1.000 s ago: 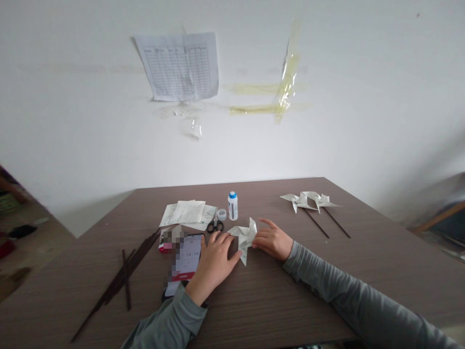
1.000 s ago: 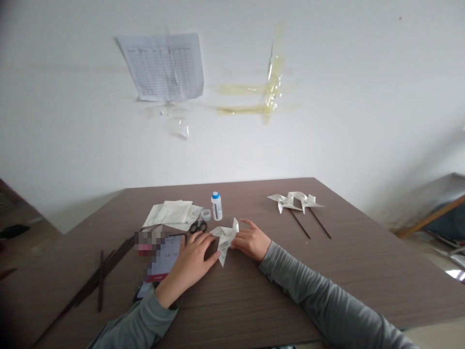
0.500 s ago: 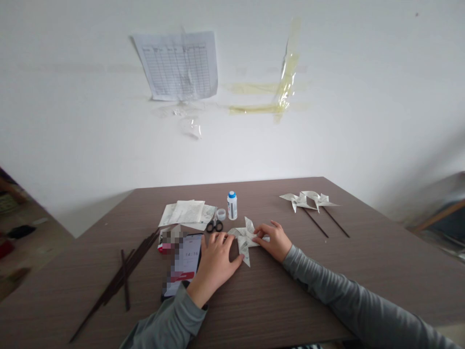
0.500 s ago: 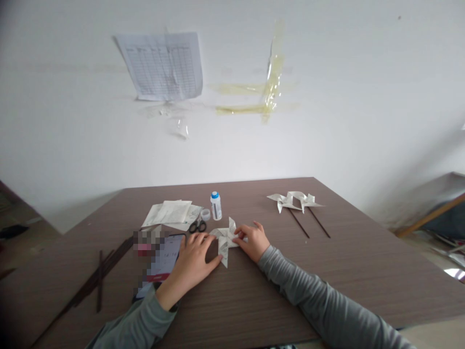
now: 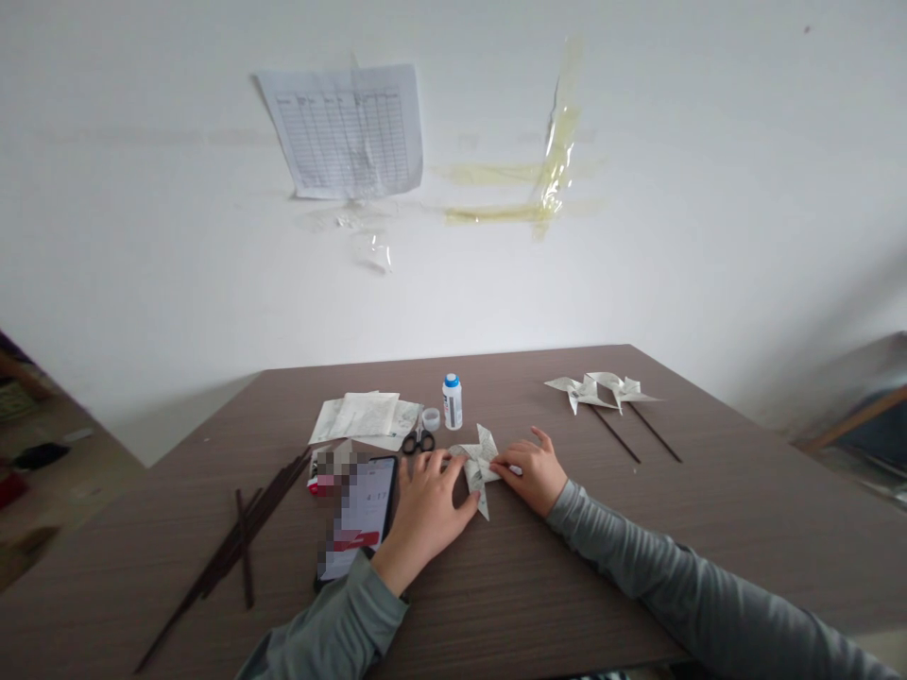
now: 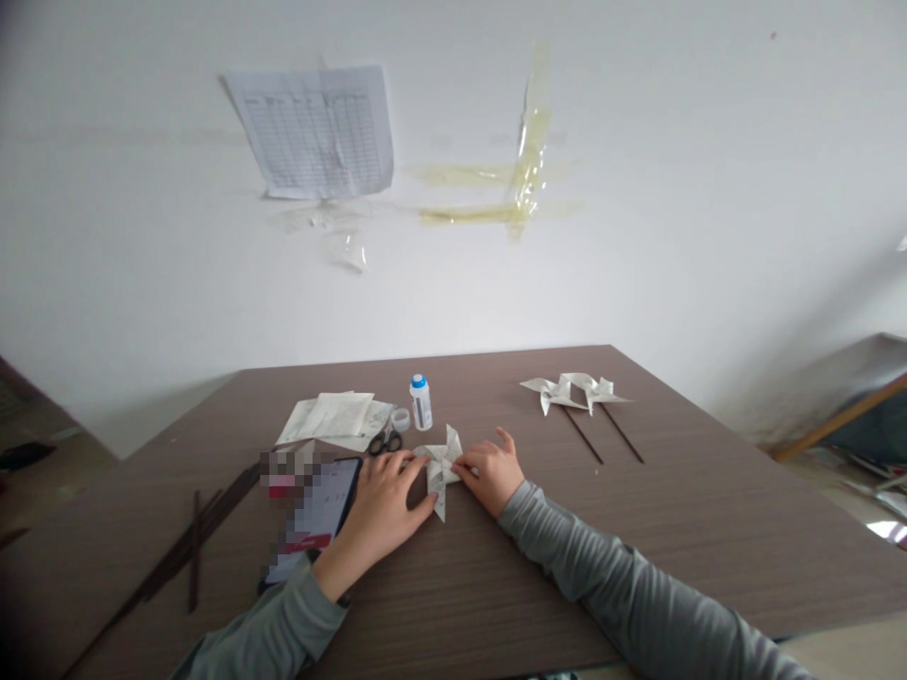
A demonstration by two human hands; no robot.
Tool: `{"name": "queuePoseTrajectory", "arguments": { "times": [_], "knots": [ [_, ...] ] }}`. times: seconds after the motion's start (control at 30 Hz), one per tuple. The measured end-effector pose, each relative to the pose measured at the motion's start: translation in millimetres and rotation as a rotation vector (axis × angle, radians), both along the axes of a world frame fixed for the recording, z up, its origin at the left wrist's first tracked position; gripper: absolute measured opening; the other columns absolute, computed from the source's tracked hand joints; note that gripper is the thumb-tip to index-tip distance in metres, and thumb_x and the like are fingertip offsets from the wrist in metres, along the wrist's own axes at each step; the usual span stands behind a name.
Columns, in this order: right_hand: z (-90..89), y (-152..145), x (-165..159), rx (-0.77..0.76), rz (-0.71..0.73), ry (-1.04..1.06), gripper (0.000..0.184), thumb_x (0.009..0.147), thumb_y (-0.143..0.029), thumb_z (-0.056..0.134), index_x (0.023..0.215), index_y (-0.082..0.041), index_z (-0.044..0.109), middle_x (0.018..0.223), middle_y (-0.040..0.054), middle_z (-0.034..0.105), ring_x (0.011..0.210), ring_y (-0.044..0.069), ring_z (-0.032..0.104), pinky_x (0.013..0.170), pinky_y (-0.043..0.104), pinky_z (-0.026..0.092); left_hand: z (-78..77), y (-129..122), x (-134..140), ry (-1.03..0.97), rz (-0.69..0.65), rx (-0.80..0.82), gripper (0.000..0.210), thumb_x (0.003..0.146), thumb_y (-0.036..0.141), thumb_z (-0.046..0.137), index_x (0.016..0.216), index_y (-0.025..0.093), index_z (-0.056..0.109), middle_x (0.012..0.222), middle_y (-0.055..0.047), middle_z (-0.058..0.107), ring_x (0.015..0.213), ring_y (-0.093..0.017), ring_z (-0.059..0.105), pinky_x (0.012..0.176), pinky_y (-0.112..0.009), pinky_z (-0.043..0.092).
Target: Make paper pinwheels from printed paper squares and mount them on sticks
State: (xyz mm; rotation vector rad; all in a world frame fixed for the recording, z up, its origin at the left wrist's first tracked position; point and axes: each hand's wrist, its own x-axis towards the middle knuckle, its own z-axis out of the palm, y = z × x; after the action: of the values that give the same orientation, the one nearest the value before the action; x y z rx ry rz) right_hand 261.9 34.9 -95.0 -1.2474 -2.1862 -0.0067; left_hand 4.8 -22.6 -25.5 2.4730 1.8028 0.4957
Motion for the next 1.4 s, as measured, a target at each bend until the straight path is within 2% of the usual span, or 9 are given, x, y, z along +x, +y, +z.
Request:
{"name": "queuePoseTrajectory", "arguments": {
  "times": [0.23,0.4,0.53,0.7,0.87,1.07,1.2,1.4],
  "knots": [
    [0.4,-1.3,-2.9,-0.009,-0.035,-0.022,0.03,0.126,-0.031,0.077,0.104,-0.032,0.097,0.098,0.0084,0.095,0.103,0.033,0.092,0.144,0.072,0.054,5.8,0.3,10.8,0.034,0.0,-0.039,0.05,0.116,0.04,0.085,0.166,0.042,0.093,0.158,-0.015,0.087,0.154,-0.048,0.074,0.145,-0.081,0.051],
    [-2.2,0.5,-3.0,-0.005,-0.047,-0.03,0.026,0.124,-0.031,0.082,0.103,-0.029,0.097,0.1,0.0067,0.095,0.104,0.03,0.09,0.143,0.073,0.054,10.5,-0.7,14.6,0.042,-0.004,-0.083,0.05,0.117,0.038,0.083,0.166,0.042,0.093,0.161,-0.016,0.085,0.159,-0.05,0.072,0.148,-0.088,0.047],
    [-4.6,3.2,-2.0,0.044,-0.027,-0.031,0.026,0.123,-0.034,0.083,0.101,-0.031,0.097,0.095,0.0043,0.094,0.099,0.029,0.088,0.139,0.07,0.057,11.9,-0.8,16.9,0.04,-0.008,-0.073,0.05,0.116,0.036,0.083,0.165,0.04,0.094,0.162,-0.017,0.085,0.159,-0.051,0.071,0.15,-0.093,0.041],
    [-4.4,3.2,-1.8,0.049,-0.028,-0.037,0.028,0.124,-0.034,0.08,0.101,-0.032,0.097,0.095,0.0043,0.093,0.099,0.029,0.088,0.139,0.069,0.059,10.1,0.5,18.0,0.051,-0.009,-0.071,0.048,0.117,0.037,0.083,0.163,0.042,0.095,0.164,-0.016,0.084,0.162,-0.051,0.071,0.151,-0.094,0.039],
    [-0.2,-0.3,-3.0,0.019,-0.02,-0.035,0.028,0.125,-0.032,0.08,0.102,-0.03,0.097,0.099,0.009,0.095,0.103,0.033,0.089,0.141,0.067,0.058,9.1,1.4,17.4,0.033,-0.01,-0.056,0.046,0.114,0.038,0.087,0.159,0.043,0.097,0.162,-0.016,0.085,0.159,-0.051,0.071,0.151,-0.094,0.04],
    [1.9,-1.7,-3.9,-0.041,-0.054,-0.067,0.027,0.125,-0.033,0.082,0.103,-0.025,0.097,0.101,0.0068,0.094,0.107,0.03,0.089,0.144,0.07,0.055,11.4,1.1,17.1,0.028,-0.018,-0.07,0.046,0.114,0.038,0.089,0.159,0.042,0.097,0.163,-0.017,0.085,0.16,-0.052,0.072,0.15,-0.098,0.039],
    [-0.6,-0.8,-3.4,-0.029,-0.046,-0.054,0.026,0.124,-0.032,0.081,0.105,-0.028,0.098,0.101,0.0058,0.095,0.108,0.03,0.089,0.144,0.073,0.054,11.8,1.4,15.4,0.049,-0.028,-0.058,0.045,0.115,0.038,0.089,0.159,0.044,0.097,0.164,-0.017,0.085,0.162,-0.052,0.071,0.15,-0.098,0.039],
    [-0.7,-1.5,-2.5,-0.02,-0.028,-0.007,0.02,0.121,-0.033,0.085,0.107,-0.031,0.099,0.101,0.0051,0.096,0.107,0.03,0.089,0.145,0.069,0.053,13.2,1.2,13.9,0.061,-0.032,-0.06,0.046,0.116,0.038,0.089,0.161,0.045,0.096,0.165,-0.016,0.084,0.163,-0.052,0.071,0.15,-0.097,0.039]
  ]
}}
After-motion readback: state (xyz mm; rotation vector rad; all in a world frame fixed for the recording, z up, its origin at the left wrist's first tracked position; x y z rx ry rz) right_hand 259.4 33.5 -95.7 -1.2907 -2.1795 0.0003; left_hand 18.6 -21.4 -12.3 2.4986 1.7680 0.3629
